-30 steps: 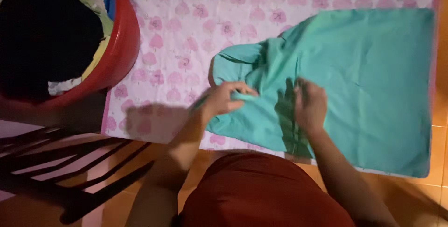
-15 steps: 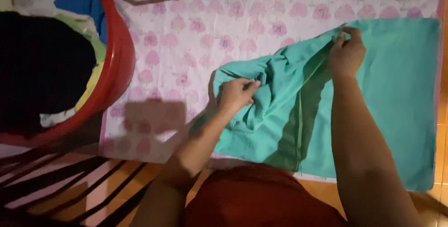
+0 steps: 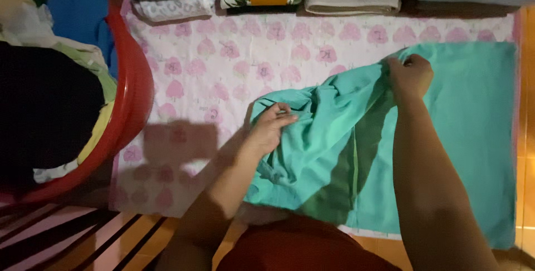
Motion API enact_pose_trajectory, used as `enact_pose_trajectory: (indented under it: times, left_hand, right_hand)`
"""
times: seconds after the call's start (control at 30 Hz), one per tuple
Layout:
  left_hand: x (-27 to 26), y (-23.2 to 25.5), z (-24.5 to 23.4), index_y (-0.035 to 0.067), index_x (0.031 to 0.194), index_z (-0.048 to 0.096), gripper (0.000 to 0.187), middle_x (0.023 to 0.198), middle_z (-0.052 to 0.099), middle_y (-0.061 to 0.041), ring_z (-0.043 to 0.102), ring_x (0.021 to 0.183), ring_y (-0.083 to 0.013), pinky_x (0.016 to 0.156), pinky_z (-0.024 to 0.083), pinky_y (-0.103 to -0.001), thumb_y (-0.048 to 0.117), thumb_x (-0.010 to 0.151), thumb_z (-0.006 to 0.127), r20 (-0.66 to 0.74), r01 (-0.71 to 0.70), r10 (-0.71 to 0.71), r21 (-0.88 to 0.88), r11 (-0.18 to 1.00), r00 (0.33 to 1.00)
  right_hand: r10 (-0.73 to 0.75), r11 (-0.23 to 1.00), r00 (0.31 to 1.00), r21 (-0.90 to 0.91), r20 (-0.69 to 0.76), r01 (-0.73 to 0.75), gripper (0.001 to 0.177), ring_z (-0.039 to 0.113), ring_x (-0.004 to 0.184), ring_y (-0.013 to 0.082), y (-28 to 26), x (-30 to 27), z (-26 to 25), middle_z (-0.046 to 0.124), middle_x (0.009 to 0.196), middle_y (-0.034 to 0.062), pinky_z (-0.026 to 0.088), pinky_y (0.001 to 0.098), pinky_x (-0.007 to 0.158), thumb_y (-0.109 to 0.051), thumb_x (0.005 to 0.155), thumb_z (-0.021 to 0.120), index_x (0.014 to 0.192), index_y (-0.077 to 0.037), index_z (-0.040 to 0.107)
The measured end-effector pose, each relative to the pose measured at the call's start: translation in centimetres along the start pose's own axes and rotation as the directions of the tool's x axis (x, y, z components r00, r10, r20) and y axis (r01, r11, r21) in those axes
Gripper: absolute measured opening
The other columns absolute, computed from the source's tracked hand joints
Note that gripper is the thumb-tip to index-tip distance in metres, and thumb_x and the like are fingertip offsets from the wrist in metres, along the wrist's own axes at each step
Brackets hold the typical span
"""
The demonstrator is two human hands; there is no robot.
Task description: The person folds a light green cloth and a black shirt on a table. They smooth and fold each item into a compact rectangle and place them on a growing stack of folded clothes.
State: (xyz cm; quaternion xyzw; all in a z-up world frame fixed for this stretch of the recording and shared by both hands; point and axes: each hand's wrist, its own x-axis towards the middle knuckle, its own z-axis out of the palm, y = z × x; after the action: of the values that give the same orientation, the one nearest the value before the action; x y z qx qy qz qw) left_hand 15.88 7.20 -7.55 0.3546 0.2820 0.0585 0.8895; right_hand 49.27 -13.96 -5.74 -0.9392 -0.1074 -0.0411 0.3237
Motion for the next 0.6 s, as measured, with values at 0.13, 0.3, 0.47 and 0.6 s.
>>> enact_pose_trajectory:
  times: [0.13, 0.3, 0.47, 0.6]
  left_hand:
    - [-2.0, 4.7, -1.2, 0.011, 0.108, 0.072, 0.034, 0.129, 0.064, -0.009, 0.062, 0.112, -0.0235, 0.096, 0.051, -0.036, -0.001, 0.079, 0.06, 0.107, 0.182, -0.16, -0.254, 0.95, 0.981]
    - [-1.4, 10.7, -4.1, 0.003, 0.096, 0.067, 0.011, 0.157, 0.061, -0.014, 0.055, 0.144, -0.0218, 0.119, 0.04, -0.031, 0.007, 0.095, 0.057, 0.124, -0.396, 0.385, 0.472, 0.788, 0.915]
    - [0.0, 18.1, -3.8, 0.017, 0.129, 0.07, 0.035, 0.135, 0.069, -0.007, 0.064, 0.125, -0.0148, 0.103, 0.047, -0.025, 0.019, 0.095, 0.064, -0.156, -0.266, 0.598, 0.788, 0.556, 0.786]
    - [1.4, 20.2, -2.9, 0.027, 0.116, 0.078, 0.025, 0.107, 0.08, -0.004, 0.073, 0.097, -0.0129, 0.085, 0.054, -0.028, 0.033, 0.092, 0.073, -0.427, 0.13, 0.558, 0.86, 0.493, 0.711]
  right_hand:
    - [-0.007, 0.999, 0.999, 0.043, -0.047, 0.009, 0.045, 0.055, 0.062, 0.0336, 1.1, 0.5, 0.8, 0.061, 0.07, 0.0188, 0.047, 0.0444, 0.06, -0.033, 0.082, 0.086, 0.074, 0.002, 0.059]
    - [-0.038, 0.994, 0.998, 0.102, -0.047, 0.042, 0.042, 0.055, 0.057, 0.0254, 0.8, 1.2, 0.7, 0.06, 0.065, 0.0122, 0.046, 0.041, 0.057, -0.031, 0.084, 0.088, 0.075, 0.001, 0.062]
    - [0.243, 0.843, 0.949, 0.44, 0.203, -0.31, 0.027, 0.052, 0.054, 0.0179, -1.4, 2.1, 0.0, 0.061, 0.066, 0.0042, 0.039, 0.0353, 0.046, -0.02, 0.091, 0.076, 0.072, -0.005, 0.064]
    - [0.334, 0.659, 0.89, 0.599, 0.31, -0.455, 0.026, 0.047, 0.055, 0.0183, -1.8, 3.9, 1.3, 0.058, 0.068, 0.0051, 0.03, 0.0362, 0.044, -0.011, 0.095, 0.072, 0.072, -0.004, 0.061]
